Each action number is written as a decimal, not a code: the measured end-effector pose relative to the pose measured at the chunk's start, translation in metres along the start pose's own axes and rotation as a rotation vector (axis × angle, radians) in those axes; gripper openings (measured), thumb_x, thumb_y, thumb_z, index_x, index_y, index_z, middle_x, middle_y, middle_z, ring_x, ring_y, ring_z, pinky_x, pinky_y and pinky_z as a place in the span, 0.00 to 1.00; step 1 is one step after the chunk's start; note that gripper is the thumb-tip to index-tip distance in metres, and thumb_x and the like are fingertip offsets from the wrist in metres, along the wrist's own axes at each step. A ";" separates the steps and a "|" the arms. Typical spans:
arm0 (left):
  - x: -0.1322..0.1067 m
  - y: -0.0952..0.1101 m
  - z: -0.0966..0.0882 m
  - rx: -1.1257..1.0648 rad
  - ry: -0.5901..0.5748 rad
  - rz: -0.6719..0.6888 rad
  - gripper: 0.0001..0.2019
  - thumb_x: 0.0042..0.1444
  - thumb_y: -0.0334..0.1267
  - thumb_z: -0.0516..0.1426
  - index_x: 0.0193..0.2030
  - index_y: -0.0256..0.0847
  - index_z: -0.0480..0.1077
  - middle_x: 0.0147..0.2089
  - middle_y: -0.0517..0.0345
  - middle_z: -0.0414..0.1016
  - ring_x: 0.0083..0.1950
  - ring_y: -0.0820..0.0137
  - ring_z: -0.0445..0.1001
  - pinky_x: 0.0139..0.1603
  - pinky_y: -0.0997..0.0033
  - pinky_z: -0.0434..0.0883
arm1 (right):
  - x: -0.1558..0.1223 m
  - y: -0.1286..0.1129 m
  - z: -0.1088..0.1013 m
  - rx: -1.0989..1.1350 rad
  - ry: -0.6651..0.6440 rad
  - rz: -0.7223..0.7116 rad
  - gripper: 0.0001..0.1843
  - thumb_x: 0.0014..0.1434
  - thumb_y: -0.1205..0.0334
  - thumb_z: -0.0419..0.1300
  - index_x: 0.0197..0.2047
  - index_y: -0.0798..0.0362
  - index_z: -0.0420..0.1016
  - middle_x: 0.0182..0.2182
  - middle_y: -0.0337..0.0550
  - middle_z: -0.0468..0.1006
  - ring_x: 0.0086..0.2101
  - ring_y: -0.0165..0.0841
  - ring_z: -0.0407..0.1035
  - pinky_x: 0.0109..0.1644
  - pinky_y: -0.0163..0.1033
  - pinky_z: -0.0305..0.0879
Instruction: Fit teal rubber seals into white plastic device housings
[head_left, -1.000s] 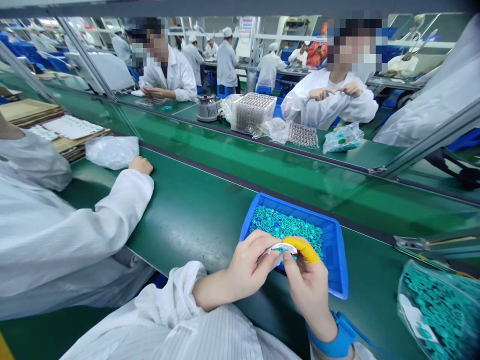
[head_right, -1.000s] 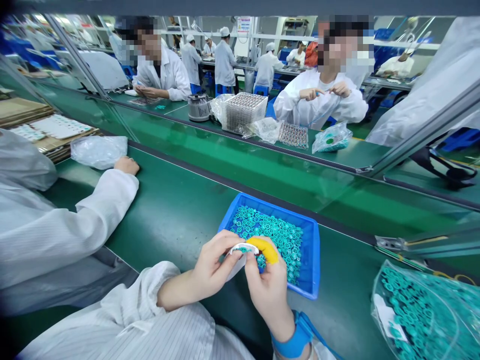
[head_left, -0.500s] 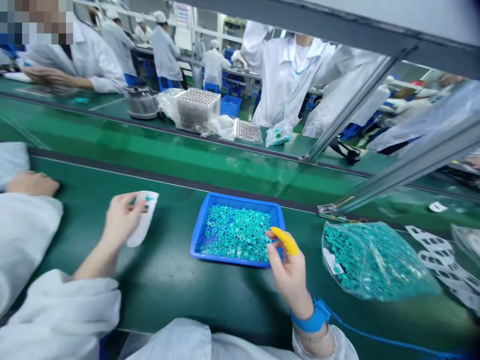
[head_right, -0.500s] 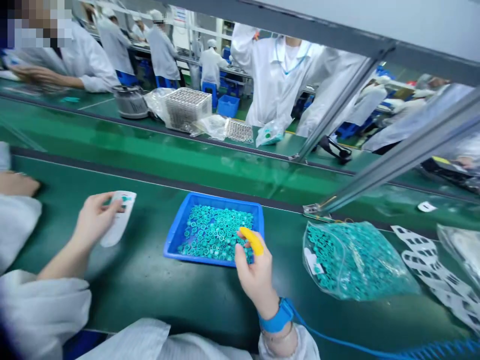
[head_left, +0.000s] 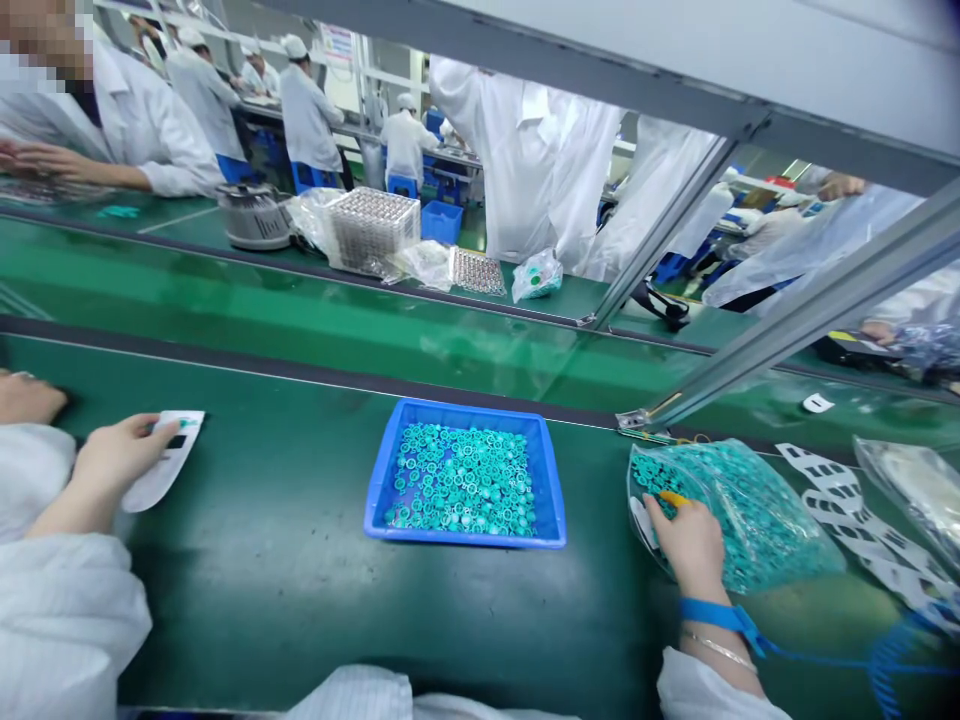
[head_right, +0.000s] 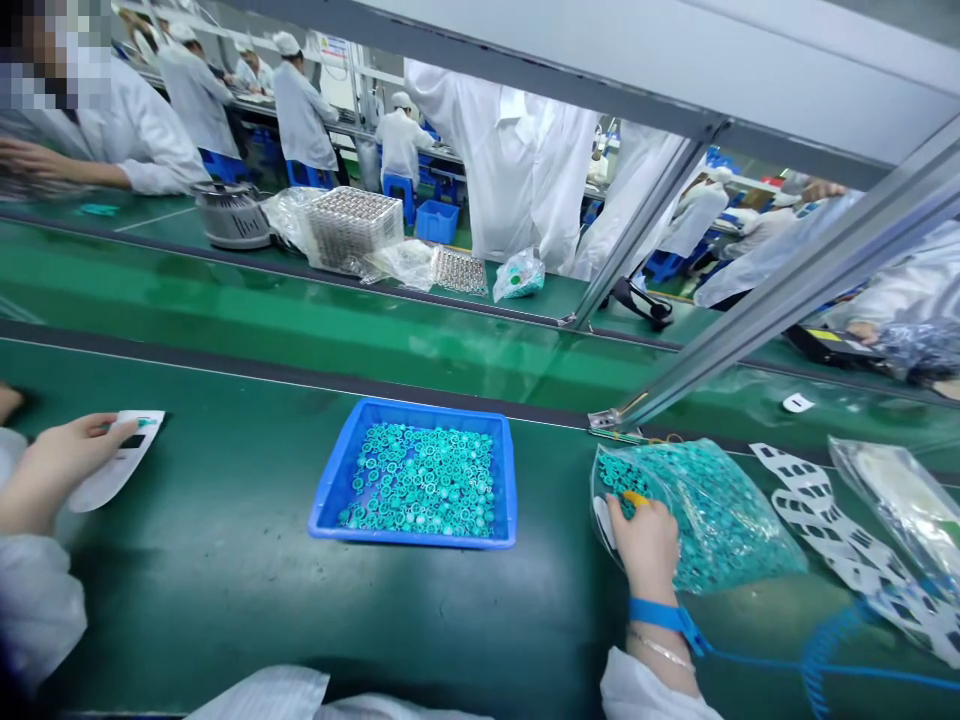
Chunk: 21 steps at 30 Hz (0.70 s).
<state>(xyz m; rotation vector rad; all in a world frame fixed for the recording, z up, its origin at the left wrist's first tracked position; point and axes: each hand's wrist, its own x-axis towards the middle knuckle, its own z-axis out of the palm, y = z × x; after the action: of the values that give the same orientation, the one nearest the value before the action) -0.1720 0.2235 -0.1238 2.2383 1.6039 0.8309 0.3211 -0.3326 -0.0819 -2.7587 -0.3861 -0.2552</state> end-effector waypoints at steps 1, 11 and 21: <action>0.001 -0.001 -0.002 0.024 -0.004 0.039 0.16 0.49 0.49 0.56 0.19 0.41 0.66 0.09 0.68 0.62 0.08 0.80 0.57 0.15 0.78 0.53 | 0.001 -0.001 0.001 -0.007 0.001 0.001 0.21 0.46 0.48 0.56 0.27 0.59 0.77 0.31 0.60 0.74 0.38 0.52 0.68 0.46 0.55 0.61; -0.070 0.176 -0.055 -0.122 0.079 0.334 0.15 0.54 0.45 0.56 0.43 0.38 0.71 0.39 0.54 0.77 0.47 0.57 0.75 0.41 0.58 0.72 | -0.039 -0.097 -0.034 0.428 -0.171 -0.254 0.24 0.54 0.40 0.52 0.37 0.53 0.75 0.37 0.48 0.76 0.37 0.39 0.71 0.40 0.41 0.68; -0.174 0.343 -0.038 -1.017 -0.530 1.033 0.11 0.58 0.36 0.58 0.43 0.31 0.75 0.39 0.47 0.76 0.37 0.72 0.74 0.39 0.76 0.73 | -0.100 -0.190 -0.081 1.003 -0.646 -0.707 0.12 0.60 0.51 0.56 0.38 0.47 0.76 0.36 0.42 0.74 0.35 0.33 0.71 0.38 0.34 0.69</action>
<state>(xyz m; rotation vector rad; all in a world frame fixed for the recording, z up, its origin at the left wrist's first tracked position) 0.0331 -0.0639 0.0339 2.0260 -0.3150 0.8322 0.1596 -0.2130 0.0293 -1.5654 -1.2362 0.5474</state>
